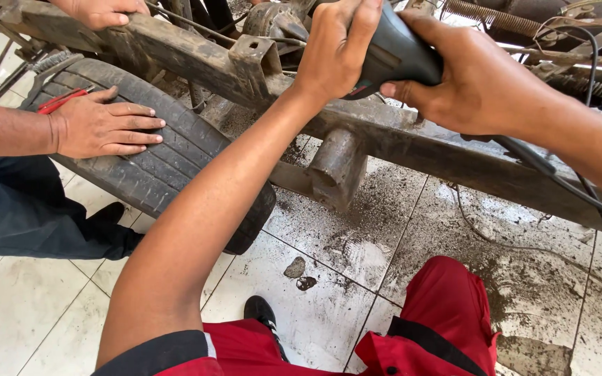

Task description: Clean and grind the metal chassis of a vehicle using a power tool with a wire brush attachment.

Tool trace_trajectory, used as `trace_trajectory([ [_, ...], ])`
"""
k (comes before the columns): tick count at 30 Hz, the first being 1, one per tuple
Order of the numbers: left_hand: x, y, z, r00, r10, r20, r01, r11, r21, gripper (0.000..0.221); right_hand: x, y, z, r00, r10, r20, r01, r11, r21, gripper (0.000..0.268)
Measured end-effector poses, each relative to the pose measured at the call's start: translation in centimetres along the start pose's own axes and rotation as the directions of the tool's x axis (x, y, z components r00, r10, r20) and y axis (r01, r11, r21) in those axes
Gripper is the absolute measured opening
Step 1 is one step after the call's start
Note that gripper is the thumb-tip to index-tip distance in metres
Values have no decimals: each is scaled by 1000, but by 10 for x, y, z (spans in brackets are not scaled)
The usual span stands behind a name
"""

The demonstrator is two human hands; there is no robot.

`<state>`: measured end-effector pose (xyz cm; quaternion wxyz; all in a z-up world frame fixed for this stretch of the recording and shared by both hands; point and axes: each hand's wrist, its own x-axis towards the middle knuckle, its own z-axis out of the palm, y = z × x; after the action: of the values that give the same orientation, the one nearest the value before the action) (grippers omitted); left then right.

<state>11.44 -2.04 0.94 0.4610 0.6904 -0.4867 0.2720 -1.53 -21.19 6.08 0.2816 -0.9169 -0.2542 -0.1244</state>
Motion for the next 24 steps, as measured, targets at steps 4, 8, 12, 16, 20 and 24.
trace_trajectory([
  [4, 4, 15, -10, 999, 34, -10, -34, 999, 18, 60, 5, 1, 7, 1000, -26, 0, 26, 999, 42, 73],
  [8, 3, 8, -15, 1000, 6, 19, -7, 998, 54, 58, 8, 3, 13, 1000, -15, -12, 15, 997, 75, 74],
  [12, 1, 4, -23, 999, -4, 39, 1, 998, 69, 55, 13, 6, 24, 995, -72, -65, 78, 992, 103, 76],
  [16, 1, 0, -29, 999, -6, 51, 2, 997, 83, 54, 19, 11, 32, 997, -60, -53, 67, 987, 148, 77],
  [20, -1, -10, -37, 996, -22, 85, 12, 993, 115, 56, 25, 18, 44, 975, -181, -129, 197, 973, 123, 79],
  [24, -1, -18, -39, 994, -29, 107, 13, 989, 144, 57, 28, 4, 43, 999, 4, -47, 4, 983, 184, 84],
])
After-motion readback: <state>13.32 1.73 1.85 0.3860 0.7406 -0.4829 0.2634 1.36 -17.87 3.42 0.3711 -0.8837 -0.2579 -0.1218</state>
